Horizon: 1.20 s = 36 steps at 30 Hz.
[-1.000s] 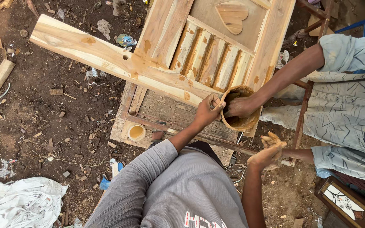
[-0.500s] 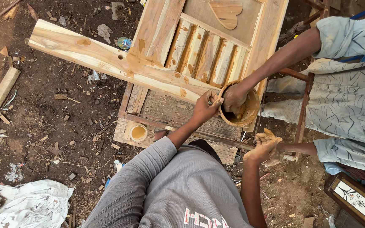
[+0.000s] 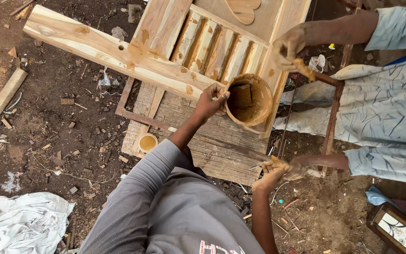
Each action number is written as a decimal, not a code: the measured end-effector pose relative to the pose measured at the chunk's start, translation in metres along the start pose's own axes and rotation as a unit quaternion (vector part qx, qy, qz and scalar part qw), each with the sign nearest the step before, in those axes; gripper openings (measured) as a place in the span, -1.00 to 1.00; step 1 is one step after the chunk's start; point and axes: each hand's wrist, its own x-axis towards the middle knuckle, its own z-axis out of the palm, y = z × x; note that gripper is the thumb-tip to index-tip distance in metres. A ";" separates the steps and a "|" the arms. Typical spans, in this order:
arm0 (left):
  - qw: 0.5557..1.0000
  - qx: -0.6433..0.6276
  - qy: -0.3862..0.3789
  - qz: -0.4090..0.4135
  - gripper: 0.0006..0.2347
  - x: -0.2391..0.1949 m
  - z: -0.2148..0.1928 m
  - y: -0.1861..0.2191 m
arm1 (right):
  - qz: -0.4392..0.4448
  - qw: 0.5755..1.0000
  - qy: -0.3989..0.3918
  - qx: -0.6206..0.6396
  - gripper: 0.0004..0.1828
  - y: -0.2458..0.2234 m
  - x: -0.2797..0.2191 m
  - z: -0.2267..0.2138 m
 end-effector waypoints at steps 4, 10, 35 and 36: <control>1.000 0.005 0.012 0.028 -0.82 0.006 0.003 -0.011 | 0.037 0.999 0.012 -0.007 -0.41 0.032 -0.015 -0.050; 0.997 0.060 0.035 -0.024 -0.76 0.018 0.003 -0.008 | 0.093 0.994 0.040 0.031 -0.30 0.045 -0.058 -0.106; 0.919 -0.289 0.256 -0.071 -0.78 -0.090 -0.117 0.019 | 0.237 0.941 0.122 0.210 -0.06 0.113 -0.121 -0.262; 0.920 -0.310 0.236 -0.049 -0.72 -0.123 -0.140 0.027 | 0.250 0.937 0.139 0.199 -0.06 0.117 -0.124 -0.262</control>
